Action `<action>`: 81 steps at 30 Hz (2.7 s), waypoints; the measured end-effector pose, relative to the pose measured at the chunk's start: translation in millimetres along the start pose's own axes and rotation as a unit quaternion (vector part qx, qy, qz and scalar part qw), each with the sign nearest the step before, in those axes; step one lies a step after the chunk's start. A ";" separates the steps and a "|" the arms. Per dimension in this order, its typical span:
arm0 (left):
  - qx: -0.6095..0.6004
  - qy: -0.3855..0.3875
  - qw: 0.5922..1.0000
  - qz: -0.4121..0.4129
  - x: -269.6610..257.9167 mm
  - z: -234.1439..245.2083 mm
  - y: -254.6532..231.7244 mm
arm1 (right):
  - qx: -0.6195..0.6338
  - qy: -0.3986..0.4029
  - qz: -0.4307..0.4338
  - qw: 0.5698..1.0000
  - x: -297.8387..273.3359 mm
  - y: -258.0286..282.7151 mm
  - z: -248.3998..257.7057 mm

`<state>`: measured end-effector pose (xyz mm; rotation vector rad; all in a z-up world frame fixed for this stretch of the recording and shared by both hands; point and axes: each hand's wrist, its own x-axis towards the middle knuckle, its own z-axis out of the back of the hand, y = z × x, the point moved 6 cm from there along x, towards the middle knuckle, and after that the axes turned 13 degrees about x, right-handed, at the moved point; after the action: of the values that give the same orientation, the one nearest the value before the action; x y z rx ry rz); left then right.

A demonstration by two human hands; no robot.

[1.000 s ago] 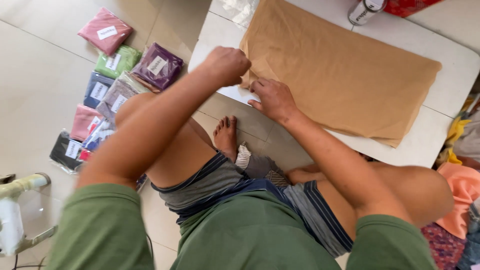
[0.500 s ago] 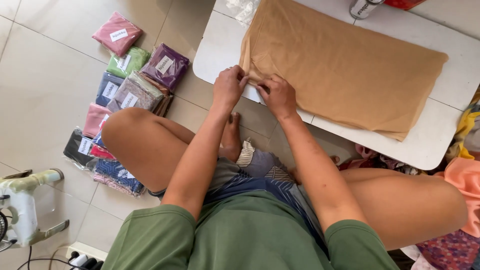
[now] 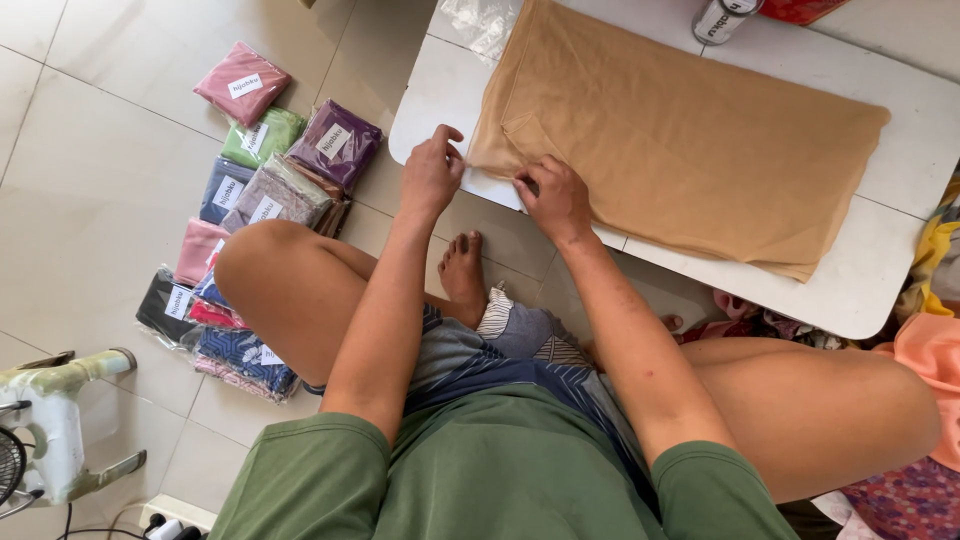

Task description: Folding a hijab and cleaning it with a lint roller on a small workspace table.

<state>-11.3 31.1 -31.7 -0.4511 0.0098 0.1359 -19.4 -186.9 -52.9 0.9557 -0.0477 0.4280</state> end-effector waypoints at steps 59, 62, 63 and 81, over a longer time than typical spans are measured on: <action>0.289 -0.039 0.948 -0.127 229.5 -49.5 -25.8 | -0.164 0.205 -0.396 0.880 -57.1 -128.9 266.3; 0.291 -0.060 0.945 -0.140 223.0 -50.7 -25.9 | -0.151 0.188 -0.337 0.910 -59.0 -124.3 273.4; 0.286 -0.104 0.938 -0.168 222.1 -42.5 -34.6 | -0.144 0.161 -0.308 0.927 -51.2 -110.5 283.3; 0.255 0.242 0.903 -0.247 149.6 49.1 -159.8 | -0.332 -0.311 -0.275 0.847 45.4 -103.8 527.5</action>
<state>157.2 -70.6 75.9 0.0581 0.4089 -0.4780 138.6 -645.3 183.7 0.3447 -0.4715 -0.4385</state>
